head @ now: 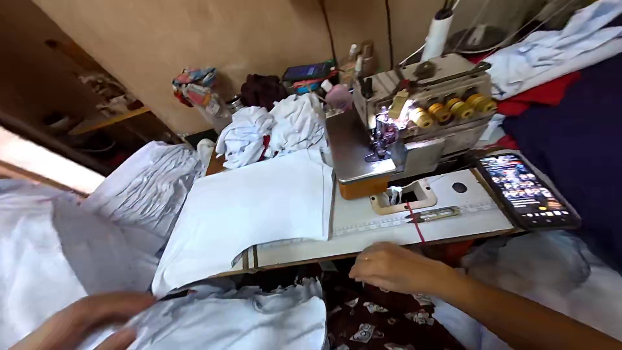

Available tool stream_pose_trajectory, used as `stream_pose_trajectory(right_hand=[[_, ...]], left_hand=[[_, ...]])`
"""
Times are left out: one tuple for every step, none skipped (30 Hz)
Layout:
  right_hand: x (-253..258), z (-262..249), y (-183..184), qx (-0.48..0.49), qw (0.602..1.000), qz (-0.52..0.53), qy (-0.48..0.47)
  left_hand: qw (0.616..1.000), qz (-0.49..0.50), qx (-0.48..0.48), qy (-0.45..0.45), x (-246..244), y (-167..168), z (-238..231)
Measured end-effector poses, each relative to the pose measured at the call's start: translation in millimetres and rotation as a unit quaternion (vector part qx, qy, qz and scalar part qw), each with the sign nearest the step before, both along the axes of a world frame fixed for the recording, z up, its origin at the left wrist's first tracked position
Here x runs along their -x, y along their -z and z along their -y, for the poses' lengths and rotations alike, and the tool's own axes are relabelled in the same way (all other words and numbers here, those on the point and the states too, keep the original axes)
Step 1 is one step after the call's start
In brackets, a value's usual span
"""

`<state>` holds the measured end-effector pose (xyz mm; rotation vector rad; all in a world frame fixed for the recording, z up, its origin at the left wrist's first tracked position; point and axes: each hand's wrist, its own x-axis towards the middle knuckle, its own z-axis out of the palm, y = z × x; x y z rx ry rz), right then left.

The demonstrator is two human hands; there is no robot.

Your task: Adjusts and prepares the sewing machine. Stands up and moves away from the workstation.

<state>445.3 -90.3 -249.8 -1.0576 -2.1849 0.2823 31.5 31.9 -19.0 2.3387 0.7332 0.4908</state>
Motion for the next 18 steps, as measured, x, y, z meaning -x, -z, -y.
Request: stream_pose_trajectory(right_hand=[[-17.0, 7.9, -11.6, -0.037, 0.997, -0.015, 0.061], [-34.6, 16.5, -24.1, -0.062, 0.991, -0.031, 0.117], [-52.5, 25.9, -36.2, -0.081, 0.981, -0.047, 0.17], [-71.0, 35.7, -47.3, -0.1, 0.968, -0.055, 0.223], [-89.6, 46.2, -57.9, -0.117, 0.952, -0.063, 0.275], [-108.4, 56.3, -67.9, -0.136, 0.933, -0.072, 0.325], [-127.3, 64.8, -76.6, -0.155, 0.911, -0.084, 0.372], [-146.6, 71.1, -83.7, -0.16, 0.888, -0.097, 0.42], [-165.2, 74.9, -90.4, -0.147, 0.866, -0.111, 0.464], [-182.8, 75.7, -97.1, -0.115, 0.848, -0.125, 0.502], [-199.9, 73.1, -102.7, -0.073, 0.833, -0.139, 0.531], [-217.1, 67.1, -106.7, -0.031, 0.823, -0.141, 0.549], [-234.3, 58.4, -108.1, 0.006, 0.82, -0.144, 0.555], [-251.2, 48.3, -107.1, 0.037, 0.82, -0.152, 0.55], [-267.0, 37.9, -104.3, 0.067, 0.824, -0.172, 0.536], [-280.9, 26.9, -101.2, 0.093, 0.826, -0.205, 0.517], [-291.5, 15.7, -98.1, 0.112, 0.827, -0.238, 0.498], [-298.9, 5.9, -94.4, 0.126, 0.827, -0.263, 0.481]], left_hand=[[0.999, 0.017, -0.011, 0.033, -36.4, 18.9, -25.2], [0.997, 0.042, -0.02, 0.057, -77.0, 35.9, -43.3], [0.994, 0.071, -0.018, 0.076, -118.4, 52.0, -57.5], [0.991, 0.093, -0.001, 0.095, -159.0, 63.9, -67.1], [0.989, 0.103, 0.024, 0.108, -198.0, 71.9, -73.4], [0.988, 0.101, 0.048, 0.109, -235.7, 77.4, -77.3], [0.989, 0.088, 0.068, 0.099, -270.9, 81.2, -80.5], [0.99, 0.072, 0.083, 0.086, -302.9, 84.2, -84.5], [0.992, 0.058, 0.085, 0.074, -331.8, 88.2, -89.1], [0.994, 0.048, 0.076, 0.06, -357.1, 93.0, -93.0], [0.997, 0.036, 0.053, 0.043, -378.5, 98.9, -95.2], [0.999, 0.031, 0.016, 0.026, -395.6, 106.7, -96.0], [0.999, 0.027, -0.023, 0.007, -408.0, 114.6, -95.9], [0.998, 0.022, -0.055, -0.012, -415.7, 122.2, -95.1], [0.997, 0.017, -0.076, -0.025, -419.0, 127.3, -93.7], [0.996, 0.012, -0.083, -0.029, -419.5, 129.0, -93.0], [0.996, 0.011, -0.082, -0.025, -418.5, 129.1, -93.5], [0.997, 0.012, -0.079, -0.017, -417.0, 129.1, -93.8]])
